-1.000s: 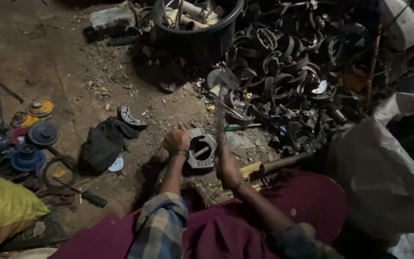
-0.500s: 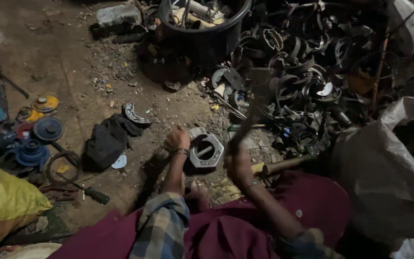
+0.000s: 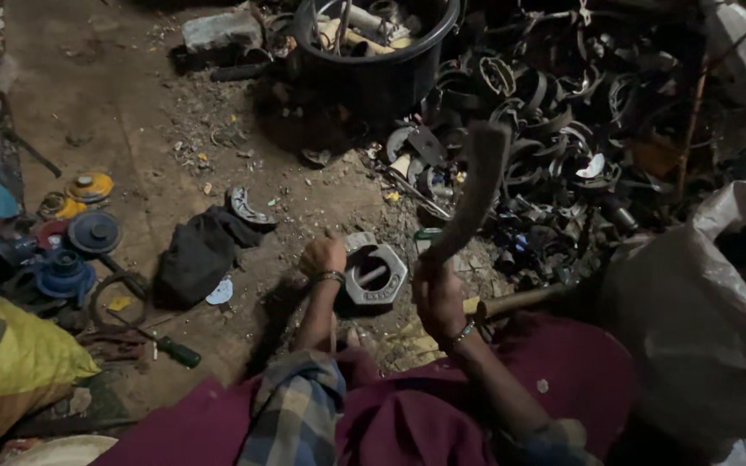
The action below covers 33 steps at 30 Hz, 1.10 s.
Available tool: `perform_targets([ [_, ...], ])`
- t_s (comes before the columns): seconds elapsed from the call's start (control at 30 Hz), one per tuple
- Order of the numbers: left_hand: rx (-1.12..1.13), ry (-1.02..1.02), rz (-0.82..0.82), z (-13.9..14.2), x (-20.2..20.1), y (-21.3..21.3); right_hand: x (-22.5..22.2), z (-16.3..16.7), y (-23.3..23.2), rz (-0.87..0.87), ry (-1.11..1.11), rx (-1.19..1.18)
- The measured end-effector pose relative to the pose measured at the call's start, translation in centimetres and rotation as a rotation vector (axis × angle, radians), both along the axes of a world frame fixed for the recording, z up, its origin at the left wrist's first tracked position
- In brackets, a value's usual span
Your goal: The person sits on the ground holding a curved blade against a hexagonal metal block and repeatedly strikes the blade with a hammer, repositioning the blade between strikes. They continue hammering along the blade and finally set the hammer and blade down.
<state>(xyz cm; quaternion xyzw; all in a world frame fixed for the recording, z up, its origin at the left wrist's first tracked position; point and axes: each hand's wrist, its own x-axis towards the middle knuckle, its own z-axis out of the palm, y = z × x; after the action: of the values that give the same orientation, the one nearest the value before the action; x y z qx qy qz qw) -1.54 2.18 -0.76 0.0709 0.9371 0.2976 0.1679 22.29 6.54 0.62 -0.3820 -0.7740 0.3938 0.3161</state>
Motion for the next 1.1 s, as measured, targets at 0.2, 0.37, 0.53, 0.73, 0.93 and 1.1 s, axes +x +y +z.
perform_targets([
  [0.2, -0.015, 0.033, -0.060, 0.2, 0.2, 0.1, 0.0, -0.6, -0.3, 0.248, -0.549, 0.287],
  [0.37, -0.019, 0.033, -0.042, 0.1, -0.2, -0.1, -0.2, -0.4, -0.2, 0.127, -0.527, 0.088],
  [0.53, -0.058, 0.123, -0.108, 0.2, 0.6, 0.3, -0.5, -0.2, -0.4, -0.033, 0.079, 0.015],
  [0.73, -0.016, 0.189, -0.093, 0.0, 0.4, 0.5, -0.5, -1.1, -0.7, 0.255, -0.669, -0.003],
  [0.93, -0.030, 0.086, -0.075, 0.7, 0.0, 0.2, -0.1, -0.6, 0.2, 0.045, -0.331, 0.027],
  [1.1, -0.088, 0.151, -0.177, 1.3, 0.8, 0.4, -0.2, 0.0, 0.4, -0.012, 0.163, -0.086],
])
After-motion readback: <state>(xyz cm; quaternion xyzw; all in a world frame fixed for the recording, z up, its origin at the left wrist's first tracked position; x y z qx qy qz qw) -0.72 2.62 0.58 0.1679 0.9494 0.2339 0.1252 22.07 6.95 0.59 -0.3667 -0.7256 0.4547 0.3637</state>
